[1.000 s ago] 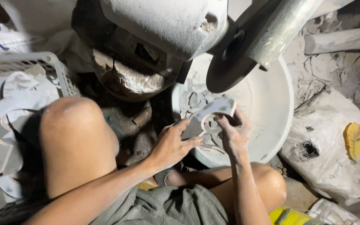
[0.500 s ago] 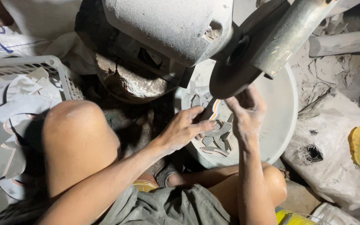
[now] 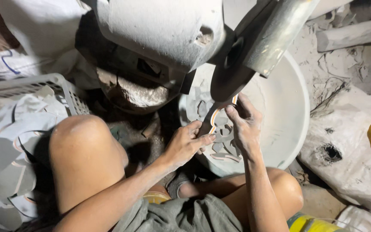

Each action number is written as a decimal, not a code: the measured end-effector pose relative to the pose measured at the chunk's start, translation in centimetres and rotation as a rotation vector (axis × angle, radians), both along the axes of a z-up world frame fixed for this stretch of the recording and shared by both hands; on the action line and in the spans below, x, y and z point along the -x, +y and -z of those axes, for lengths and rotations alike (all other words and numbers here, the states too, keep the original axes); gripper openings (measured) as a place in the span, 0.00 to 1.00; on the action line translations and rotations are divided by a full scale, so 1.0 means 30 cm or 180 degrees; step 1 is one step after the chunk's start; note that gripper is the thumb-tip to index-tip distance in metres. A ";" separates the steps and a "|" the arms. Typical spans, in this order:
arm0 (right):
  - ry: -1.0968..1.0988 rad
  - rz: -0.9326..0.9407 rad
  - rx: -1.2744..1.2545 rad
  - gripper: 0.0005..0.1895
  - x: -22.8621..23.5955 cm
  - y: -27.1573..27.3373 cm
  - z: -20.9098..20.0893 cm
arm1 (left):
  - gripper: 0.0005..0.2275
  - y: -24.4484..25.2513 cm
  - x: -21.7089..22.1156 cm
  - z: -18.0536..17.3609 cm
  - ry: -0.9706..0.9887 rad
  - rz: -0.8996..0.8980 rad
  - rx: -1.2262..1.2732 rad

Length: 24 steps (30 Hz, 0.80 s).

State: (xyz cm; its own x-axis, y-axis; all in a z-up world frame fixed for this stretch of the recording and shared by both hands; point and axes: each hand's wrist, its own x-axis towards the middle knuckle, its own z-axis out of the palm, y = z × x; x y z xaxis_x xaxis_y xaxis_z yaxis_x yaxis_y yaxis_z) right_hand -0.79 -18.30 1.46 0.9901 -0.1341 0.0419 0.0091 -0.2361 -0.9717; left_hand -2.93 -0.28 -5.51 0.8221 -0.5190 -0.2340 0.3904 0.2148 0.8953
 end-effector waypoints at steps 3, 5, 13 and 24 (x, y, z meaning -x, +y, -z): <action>-0.0143 -0.0110 0.0205 0.13 -0.039 0.015 -0.026 | 0.29 0.006 -0.031 -0.018 0.0099 -0.0013 -0.0037; -0.0289 -0.0140 0.0105 0.11 -0.052 0.023 -0.028 | 0.31 0.013 -0.039 -0.019 0.0085 -0.0015 -0.0006; -0.0132 -0.0114 0.0424 0.20 0.030 0.046 0.002 | 0.38 0.051 0.049 0.032 0.0092 0.0168 -0.0192; 0.0026 -0.0244 0.0253 0.25 0.195 -0.040 0.011 | 0.27 0.217 0.116 -0.177 -0.1704 0.0093 -0.2217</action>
